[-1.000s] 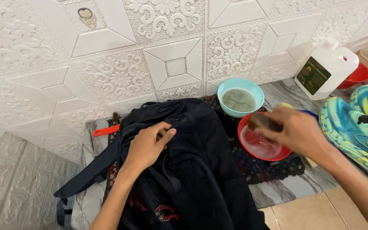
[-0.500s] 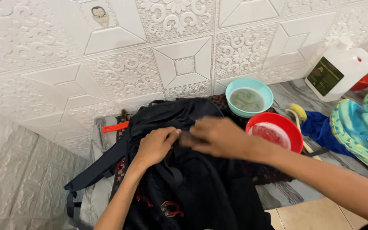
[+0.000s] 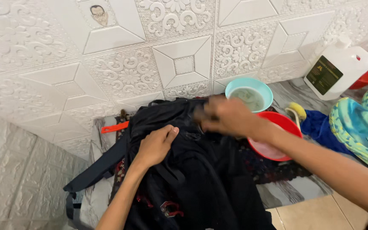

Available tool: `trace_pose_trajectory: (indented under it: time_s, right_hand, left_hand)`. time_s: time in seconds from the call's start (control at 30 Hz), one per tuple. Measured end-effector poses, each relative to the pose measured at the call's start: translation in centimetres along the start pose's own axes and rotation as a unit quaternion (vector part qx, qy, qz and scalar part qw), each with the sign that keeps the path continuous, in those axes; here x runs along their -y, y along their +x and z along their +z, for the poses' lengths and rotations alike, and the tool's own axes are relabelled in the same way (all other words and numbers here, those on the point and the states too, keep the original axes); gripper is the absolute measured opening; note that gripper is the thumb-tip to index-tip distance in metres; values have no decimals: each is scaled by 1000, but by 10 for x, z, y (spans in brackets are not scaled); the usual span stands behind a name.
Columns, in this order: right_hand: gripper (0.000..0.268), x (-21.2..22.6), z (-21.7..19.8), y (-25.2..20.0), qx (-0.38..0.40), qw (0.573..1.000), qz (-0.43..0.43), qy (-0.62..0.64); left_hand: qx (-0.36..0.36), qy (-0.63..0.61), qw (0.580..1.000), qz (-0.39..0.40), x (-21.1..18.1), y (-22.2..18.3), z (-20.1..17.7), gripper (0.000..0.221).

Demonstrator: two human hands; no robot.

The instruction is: The person applies soapy water from a bowl to a blue backpack using a brush, scrubs the front and back panels, and wipes the surfaces with a cloth.

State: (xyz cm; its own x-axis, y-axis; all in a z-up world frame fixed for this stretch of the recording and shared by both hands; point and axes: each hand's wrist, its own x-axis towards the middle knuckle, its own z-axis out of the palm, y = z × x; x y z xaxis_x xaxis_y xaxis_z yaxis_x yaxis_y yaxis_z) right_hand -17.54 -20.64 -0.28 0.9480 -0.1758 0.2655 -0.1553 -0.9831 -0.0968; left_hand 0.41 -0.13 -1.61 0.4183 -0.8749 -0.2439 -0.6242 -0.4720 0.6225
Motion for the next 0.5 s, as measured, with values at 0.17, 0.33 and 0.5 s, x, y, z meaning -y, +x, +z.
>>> trace_pose_trajectory:
  time_s: [0.17, 0.33, 0.5]
  right_hand:
    - [50, 19, -36, -17, 269, 961, 33, 55]
    - [47, -11, -9, 3, 51, 990, 107, -81]
    - [46, 41, -52, -22, 237, 968, 80, 34]
  left_hand:
    - [15, -6, 1000, -19, -5, -4, -3, 42]
    - [15, 17, 1000, -10, -9, -3, -6, 45]
    - [17, -6, 1000, -6, -14, -8, -11, 46]
